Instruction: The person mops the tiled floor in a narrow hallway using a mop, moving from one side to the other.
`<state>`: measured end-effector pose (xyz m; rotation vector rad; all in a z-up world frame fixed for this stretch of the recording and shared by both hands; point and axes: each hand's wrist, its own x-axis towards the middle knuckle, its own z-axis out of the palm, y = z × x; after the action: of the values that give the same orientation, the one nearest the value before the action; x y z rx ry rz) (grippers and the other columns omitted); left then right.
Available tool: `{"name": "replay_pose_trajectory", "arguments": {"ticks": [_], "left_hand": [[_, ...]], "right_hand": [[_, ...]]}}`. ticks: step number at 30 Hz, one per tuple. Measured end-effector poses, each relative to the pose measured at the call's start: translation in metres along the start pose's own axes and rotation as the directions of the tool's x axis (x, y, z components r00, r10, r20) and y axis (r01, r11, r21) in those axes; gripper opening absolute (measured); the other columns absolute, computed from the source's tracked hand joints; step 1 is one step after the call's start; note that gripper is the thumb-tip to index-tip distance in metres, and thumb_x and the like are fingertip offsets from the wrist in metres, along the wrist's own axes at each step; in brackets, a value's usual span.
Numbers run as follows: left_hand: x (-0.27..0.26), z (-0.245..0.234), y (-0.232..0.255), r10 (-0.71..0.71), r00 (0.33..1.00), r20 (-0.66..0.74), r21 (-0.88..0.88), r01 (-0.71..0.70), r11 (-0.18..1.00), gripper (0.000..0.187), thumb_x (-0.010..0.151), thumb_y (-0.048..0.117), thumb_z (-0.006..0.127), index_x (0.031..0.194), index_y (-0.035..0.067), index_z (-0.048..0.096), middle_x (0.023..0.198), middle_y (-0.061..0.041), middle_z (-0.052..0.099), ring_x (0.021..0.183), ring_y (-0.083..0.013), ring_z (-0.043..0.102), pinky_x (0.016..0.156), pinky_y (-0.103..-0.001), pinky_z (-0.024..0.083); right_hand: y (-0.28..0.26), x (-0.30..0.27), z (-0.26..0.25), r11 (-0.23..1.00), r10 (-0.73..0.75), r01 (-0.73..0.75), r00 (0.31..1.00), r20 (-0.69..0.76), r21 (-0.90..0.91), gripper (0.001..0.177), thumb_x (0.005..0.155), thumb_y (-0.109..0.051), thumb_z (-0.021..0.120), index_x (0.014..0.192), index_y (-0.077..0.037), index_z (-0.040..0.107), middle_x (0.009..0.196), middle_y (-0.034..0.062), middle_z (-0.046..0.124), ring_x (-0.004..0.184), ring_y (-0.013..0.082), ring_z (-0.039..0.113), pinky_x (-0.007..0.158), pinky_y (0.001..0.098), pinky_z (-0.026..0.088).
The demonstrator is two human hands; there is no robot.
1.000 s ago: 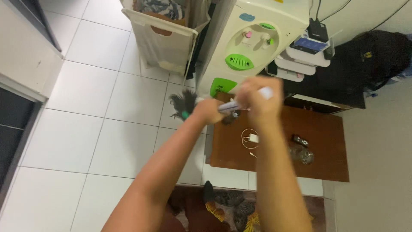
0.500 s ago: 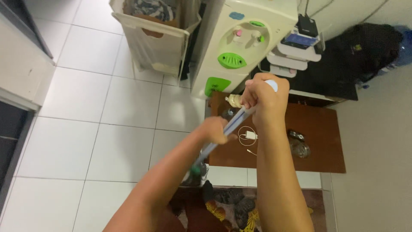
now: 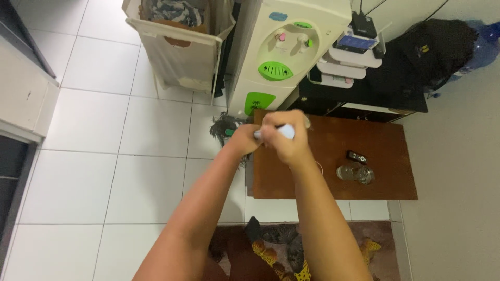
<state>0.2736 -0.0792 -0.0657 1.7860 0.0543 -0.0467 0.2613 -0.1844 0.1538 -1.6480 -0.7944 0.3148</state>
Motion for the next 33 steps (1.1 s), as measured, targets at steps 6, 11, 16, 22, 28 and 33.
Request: {"name": "replay_pose_trajectory", "arguments": {"ticks": [6, 11, 16, 22, 28, 33], "left_hand": [[-0.014, -0.020, 0.041, -0.189, 0.980, 0.067, 0.418, 0.144, 0.897, 0.051, 0.076, 0.064, 0.073, 0.092, 0.016, 0.079, 0.090, -0.016, 0.075, 0.089, -0.0368, 0.070, 0.083, -0.047, 0.054], [-0.036, -0.022, 0.035, -0.204, 0.944, 0.259, 0.423, 0.078, 0.903, 0.058, 0.076, 0.067, 0.075, 0.086, 0.010, 0.071, 0.079, -0.011, 0.077, 0.084, -0.0285, 0.073, 0.080, -0.041, 0.057], [-0.070, -0.044, 0.017, -0.102, 0.874, 0.476, 0.238, -0.016, 0.971, 0.034, 0.084, 0.042, 0.070, 0.075, 0.009, 0.074, 0.072, -0.006, 0.076, 0.074, -0.0239, 0.074, 0.073, -0.039, 0.057], [-0.074, -0.096, 0.009, -0.062, 0.919, 0.390, 0.368, -0.094, 0.925, 0.029, 0.083, 0.038, 0.070, 0.078, 0.009, 0.072, 0.077, -0.011, 0.075, 0.076, -0.0292, 0.073, 0.072, -0.043, 0.057], [-0.070, -0.163, -0.029, -0.165, 0.973, 0.160, 0.472, 0.072, 0.879, 0.035, 0.080, 0.044, 0.074, 0.095, 0.013, 0.077, 0.097, -0.016, 0.075, 0.091, -0.0360, 0.069, 0.082, -0.044, 0.054], [-0.082, -0.191, -0.070, -0.203, 0.979, 0.017, 0.424, 0.177, 0.888, 0.060, 0.066, 0.026, 0.086, 0.119, 0.011, 0.062, 0.109, -0.014, 0.072, 0.104, -0.0335, 0.068, 0.086, -0.044, 0.054]], "right_hand": [[-0.028, 0.039, -0.012, 0.988, 0.075, -0.056, 0.989, -0.128, 0.146, 0.025, 0.083, -0.011, 0.059, 0.062, 0.001, 0.054, 0.057, 0.0060, 0.053, 0.048, 0.0145, 0.047, 0.047, 0.0295, 0.039], [-0.040, 0.048, -0.007, 0.939, 0.177, -0.135, 0.978, -0.107, 0.317, 0.027, 0.082, -0.008, 0.054, 0.058, -0.004, 0.043, 0.053, 0.0075, 0.043, 0.045, 0.0160, 0.038, 0.048, 0.0328, 0.037], [-0.035, 0.044, 0.031, 0.891, 0.239, -0.185, 0.968, -0.082, 0.414, 0.031, 0.084, -0.010, 0.056, 0.058, -0.007, 0.041, 0.051, 0.0050, 0.040, 0.044, 0.0158, 0.039, 0.049, 0.0337, 0.041], [-0.046, 0.047, 0.070, 0.932, 0.080, -0.067, 0.997, -0.023, 0.355, 0.025, 0.079, -0.011, 0.057, 0.058, -0.002, 0.047, 0.052, 0.0053, 0.044, 0.046, 0.0160, 0.043, 0.053, 0.0333, 0.045], [-0.012, 0.058, 0.110, 0.993, -0.046, 0.016, 0.964, 0.261, 0.115, 0.020, 0.071, -0.016, 0.067, 0.065, 0.003, 0.061, 0.059, 0.0042, 0.055, 0.052, 0.0151, 0.049, 0.050, 0.0297, 0.037], [0.031, 0.049, 0.142, 0.992, -0.108, 0.073, 0.912, 0.397, 0.102, 0.023, 0.074, -0.017, 0.066, 0.072, 0.004, 0.056, 0.069, 0.0044, 0.055, 0.064, 0.0144, 0.050, 0.059, 0.0301, 0.040]]}}
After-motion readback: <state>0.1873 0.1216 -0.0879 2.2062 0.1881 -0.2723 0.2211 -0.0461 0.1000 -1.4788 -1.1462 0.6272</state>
